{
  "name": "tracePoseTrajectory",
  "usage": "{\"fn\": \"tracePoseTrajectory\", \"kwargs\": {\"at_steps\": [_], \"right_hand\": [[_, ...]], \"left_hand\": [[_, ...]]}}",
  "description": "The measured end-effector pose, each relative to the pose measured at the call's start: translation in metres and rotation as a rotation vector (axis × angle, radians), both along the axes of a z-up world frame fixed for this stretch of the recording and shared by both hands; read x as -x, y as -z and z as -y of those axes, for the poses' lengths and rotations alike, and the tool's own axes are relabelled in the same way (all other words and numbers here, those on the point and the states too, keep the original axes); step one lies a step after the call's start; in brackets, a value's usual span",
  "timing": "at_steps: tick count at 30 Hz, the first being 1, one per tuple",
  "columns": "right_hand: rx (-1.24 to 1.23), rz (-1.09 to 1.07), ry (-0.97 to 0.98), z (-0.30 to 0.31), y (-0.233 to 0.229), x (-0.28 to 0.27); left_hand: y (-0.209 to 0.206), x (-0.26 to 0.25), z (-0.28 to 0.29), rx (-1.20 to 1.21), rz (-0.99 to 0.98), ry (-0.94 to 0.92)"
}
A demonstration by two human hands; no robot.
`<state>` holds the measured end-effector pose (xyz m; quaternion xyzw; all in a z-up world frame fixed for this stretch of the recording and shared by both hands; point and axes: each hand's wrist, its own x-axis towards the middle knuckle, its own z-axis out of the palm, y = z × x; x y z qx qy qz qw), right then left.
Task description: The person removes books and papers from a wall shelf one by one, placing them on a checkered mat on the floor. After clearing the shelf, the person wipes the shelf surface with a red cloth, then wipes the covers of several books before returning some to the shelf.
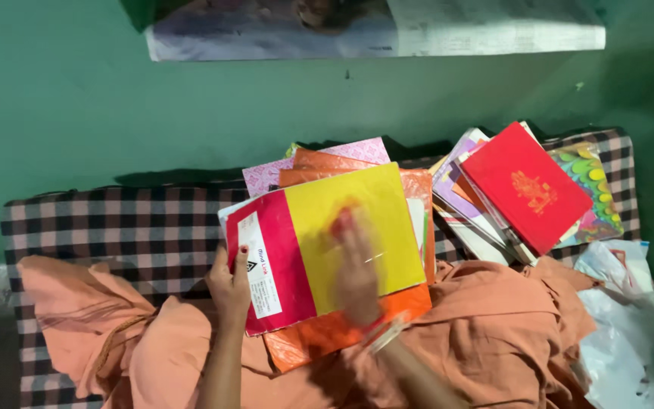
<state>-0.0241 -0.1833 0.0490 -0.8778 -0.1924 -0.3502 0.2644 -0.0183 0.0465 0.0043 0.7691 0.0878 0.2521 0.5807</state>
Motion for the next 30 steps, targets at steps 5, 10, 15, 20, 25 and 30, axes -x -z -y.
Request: {"fn": "tracePoseTrajectory", "kwargs": {"at_steps": [5,10,15,20,25,30], "right_hand": [[0.337,-0.168,-0.346,-0.058,0.023,0.044],[-0.240,-0.215,-0.115,0.058,0.034,-0.006],[-0.142,-0.066,0.434,0.086,0.028,-0.016],[0.337,-0.068,-0.288,-0.066,0.020,-0.002],[0.666,-0.199,-0.196,-0.076,0.011,-0.067],[0.241,-0.177,0.190,0.055,0.003,-0.131]], "left_hand": [[-0.005,0.004,0.001,-0.052,0.040,-0.027],[-0.013,0.006,0.002,0.031,0.031,0.017],[-0.012,0.007,0.007,0.063,-0.016,0.016],[-0.010,0.008,0.003,0.075,0.098,0.042],[-0.007,0.006,-0.004,-0.010,0.093,-0.027],[-0.001,0.004,0.001,0.074,0.050,-0.028]]}}
